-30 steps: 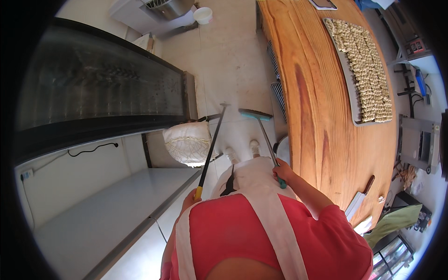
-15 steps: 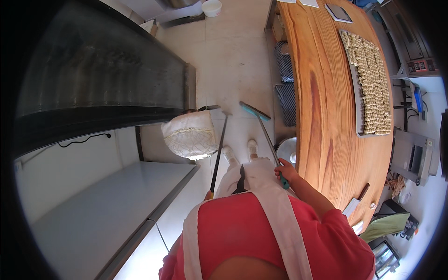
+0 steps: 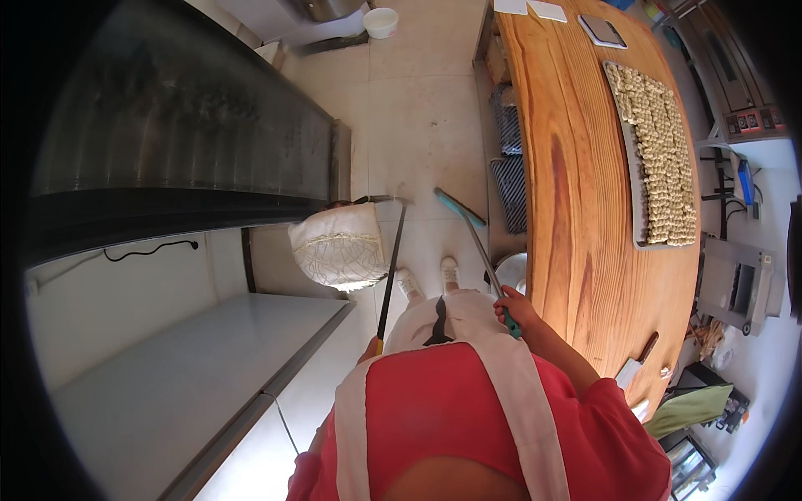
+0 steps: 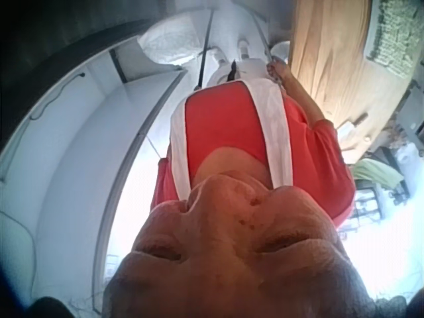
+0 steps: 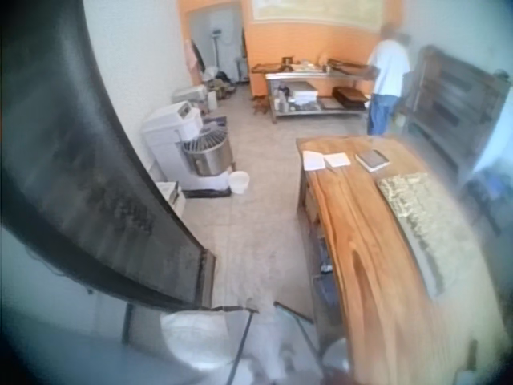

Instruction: The person sweeps the bakery kitchen floor using a broom, pushing debris along the floor tiles and collected it with a dustpan.

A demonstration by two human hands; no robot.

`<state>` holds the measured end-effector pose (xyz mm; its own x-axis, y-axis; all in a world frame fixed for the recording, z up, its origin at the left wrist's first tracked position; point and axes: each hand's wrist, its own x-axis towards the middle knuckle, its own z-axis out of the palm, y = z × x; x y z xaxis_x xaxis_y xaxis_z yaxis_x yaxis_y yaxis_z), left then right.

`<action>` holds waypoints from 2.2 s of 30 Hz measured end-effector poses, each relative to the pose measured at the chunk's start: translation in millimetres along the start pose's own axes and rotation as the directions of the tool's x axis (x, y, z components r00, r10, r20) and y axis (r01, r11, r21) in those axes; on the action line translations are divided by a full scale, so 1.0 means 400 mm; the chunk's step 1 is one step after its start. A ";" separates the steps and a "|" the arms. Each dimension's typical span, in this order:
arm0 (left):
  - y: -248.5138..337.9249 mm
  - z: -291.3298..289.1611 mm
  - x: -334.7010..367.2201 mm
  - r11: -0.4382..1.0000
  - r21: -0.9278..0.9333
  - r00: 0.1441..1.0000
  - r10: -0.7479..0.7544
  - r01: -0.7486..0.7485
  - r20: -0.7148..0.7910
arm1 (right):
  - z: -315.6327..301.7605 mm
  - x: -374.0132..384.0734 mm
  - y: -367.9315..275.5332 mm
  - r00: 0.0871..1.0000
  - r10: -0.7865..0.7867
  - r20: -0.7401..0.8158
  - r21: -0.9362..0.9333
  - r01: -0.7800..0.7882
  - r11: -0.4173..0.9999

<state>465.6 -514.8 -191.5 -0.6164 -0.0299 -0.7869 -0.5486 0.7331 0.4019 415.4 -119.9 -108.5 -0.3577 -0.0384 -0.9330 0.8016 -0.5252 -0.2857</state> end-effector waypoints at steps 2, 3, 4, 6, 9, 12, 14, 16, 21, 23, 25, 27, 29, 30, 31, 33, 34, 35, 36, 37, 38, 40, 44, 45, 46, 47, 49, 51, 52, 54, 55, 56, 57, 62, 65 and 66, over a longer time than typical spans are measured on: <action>0.048 -0.031 -0.060 0.995 0.023 0.995 0.097 -0.096 -0.015 | -0.005 -0.002 0.005 1.000 -0.001 -0.018 -0.045 0.000 0.999; 0.100 -0.051 -0.036 0.992 -0.031 0.990 -0.122 0.124 0.070 | -0.009 -0.002 0.007 1.000 -0.014 -0.006 -0.032 0.014 0.999; 0.139 -0.085 -0.031 0.961 -0.211 0.981 -0.158 0.180 0.116 | -0.011 -0.002 0.010 1.000 -0.016 -0.001 -0.019 0.016 1.000; 0.194 -0.132 -0.057 0.953 -0.284 0.992 -0.085 0.109 0.096 | -0.016 -0.002 0.013 1.000 -0.019 0.012 -0.001 0.019 1.000; 0.232 -0.150 -0.112 0.987 -0.061 0.986 -0.143 0.148 0.087 | -0.019 -0.005 0.014 1.000 -0.015 0.021 0.028 0.014 1.000; 0.239 -0.148 -0.096 0.999 -0.011 0.999 0.035 -0.035 0.027 | -0.020 -0.012 0.009 1.000 -0.013 0.000 0.029 0.013 0.999; 0.229 -0.152 -0.055 0.970 -0.223 0.992 -0.073 0.094 0.101 | -0.019 -0.018 0.011 1.000 -0.006 0.003 -0.031 0.006 1.000; 0.198 -0.162 -0.036 0.955 -0.242 0.979 -0.138 0.171 0.149 | -0.023 -0.018 0.008 0.999 -0.032 0.025 -0.044 0.034 0.998; 0.130 -0.132 -0.088 0.939 -0.341 0.999 0.042 -0.039 0.001 | -0.024 -0.025 0.020 1.000 -0.023 0.001 -0.038 0.023 0.999; 0.155 -0.133 -0.070 0.989 -0.006 0.989 0.147 -0.147 -0.025 | -0.022 -0.025 0.022 1.000 0.005 -0.019 -0.012 -0.005 1.000; 0.209 -0.159 -0.019 0.999 -0.024 0.996 -0.040 0.042 0.082 | -0.020 -0.023 0.022 1.000 -0.028 -0.007 -0.033 0.028 0.999; 0.263 -0.185 0.014 0.956 -0.216 0.970 -0.161 0.199 0.183 | -0.019 -0.020 0.019 0.999 -0.040 0.016 -0.040 0.041 0.998; 0.285 -0.199 -0.014 0.963 -0.146 0.961 -0.195 0.225 0.199 | -0.020 -0.020 0.017 0.998 -0.063 0.020 -0.027 0.063 0.998; 0.293 -0.205 -0.034 0.963 -0.083 0.952 -0.236 0.256 0.196 | -0.022 -0.018 0.012 0.999 -0.033 0.029 -0.030 0.034 0.999; 0.305 -0.204 -0.046 0.962 0.001 0.946 -0.270 0.275 0.180 | -0.022 -0.021 0.013 0.999 -0.031 0.015 -0.019 0.031 0.999; 0.334 -0.204 -0.046 0.988 0.012 0.977 -0.154 0.154 0.150 | -0.025 -0.024 0.013 1.000 -0.024 0.004 -0.005 0.024 1.000; 0.356 -0.199 -0.025 0.985 -0.062 0.974 -0.149 0.162 0.170 | -0.026 -0.025 0.016 1.000 -0.018 0.000 0.002 0.018 1.000; 0.378 -0.196 -0.001 0.969 -0.123 0.959 -0.186 0.216 0.215 | -0.027 -0.026 0.019 1.000 0.021 0.000 0.003 -0.021 1.000; 0.395 -0.200 0.022 0.966 -0.181 0.965 -0.141 0.183 0.222 | -0.027 -0.027 0.025 1.000 -0.023 0.007 0.016 0.022 1.000; 0.407 -0.207 0.040 0.954 -0.229 0.963 -0.141 0.194 0.231 | -0.027 -0.025 0.029 0.999 -0.035 0.019 0.023 0.034 0.999; 0.405 -0.211 0.036 0.959 -0.142 0.950 -0.210 0.247 0.232 | -0.026 -0.025 0.035 0.999 -0.044 0.031 0.026 0.043 0.999; 0.403 -0.218 0.028 0.976 -0.066 0.957 -0.188 0.207 0.221 | -0.021 -0.023 0.045 1.000 -0.022 0.018 0.036 0.022 0.999; 0.408 -0.211 0.007 0.985 -0.037 0.965 -0.157 0.168 0.209 | -0.005 -0.027 0.050 0.999 0.011 -0.034 0.013 -0.010 1.000; 0.420 -0.208 0.018 0.984 -0.076 0.964 -0.138 0.159 0.226 | -0.003 -0.031 0.050 1.000 -0.014 -0.007 0.002 0.014 1.000; 0.441 -0.211 0.048 0.988 -0.057 0.972 -0.129 0.143 0.195 | -0.002 -0.035 0.050 1.000 -0.013 -0.004 -0.027 0.013 1.000; 0.460 -0.221 0.076 0.970 -0.158 0.965 -0.147 0.184 0.219 | -0.004 -0.041 0.050 1.000 -0.018 0.006 -0.051 0.018 0.999; 0.482 -0.249 0.109 0.931 -0.274 0.946 -0.162 0.241 0.282 | -0.015 -0.053 0.056 0.999 -0.044 0.009 -0.318 0.045 0.947; 0.480 -0.286 0.098 0.862 -0.436 0.935 -0.111 0.260 0.337 | -0.030 -0.058 0.070 0.997 -0.075 0.024 -0.532 0.076 0.843; 0.470 -0.306 0.071 0.809 -0.526 0.929 -0.066 0.263 0.364 | -0.037 -0.054 0.077 0.995 -0.093 0.027 -0.610 0.090 0.788; 0.449 -0.325 0.002 0.711 -0.647 0.918 0.008 0.274 0.397 | -0.041 -0.028 0.095 0.991 -0.131 -0.002 -0.758 0.084 0.646; 0.443 -0.330 -0.030 0.672 -0.688 0.915 0.041 0.272 0.402 | -0.038 -0.003 0.100 0.970 -0.219 0.107 -0.784 0.218 0.581; 0.440 -0.336 -0.059 0.632 -0.725 0.911 0.072 0.273 0.405 | -0.026 0.033 0.101 0.943 -0.294 0.155 -0.809 0.292 0.510; 0.441 -0.335 -0.084 0.652 -0.712 0.918 0.060 0.261 0.392 | -0.012 0.066 0.102 0.908 -0.365 0.205 -0.827 0.360 0.432; 0.449 -0.325 -0.144 0.649 -0.731 0.942 0.064 0.210 0.329 | 0.135 0.335 -0.035 0.918 -0.298 0.263 -0.739 0.390 0.549; 0.426 -0.328 -0.144 0.603 -0.786 0.958 0.119 0.140 0.262 | 0.219 0.455 -0.170 0.905 -0.331 0.268 -0.616 0.425 0.664; 0.413 -0.328 -0.145 0.581 -0.806 0.962 0.143 0.109 0.233 | 0.240 0.470 -0.197 0.855 -0.435 0.284 -0.460 0.519 0.721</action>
<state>336.6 -480.9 -18.0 -0.5395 0.2342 -0.8088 -0.8417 -0.1252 0.5252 239.1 -167.4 -240.4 -0.7901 -0.0458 -0.6113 0.6122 -0.0078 -0.7907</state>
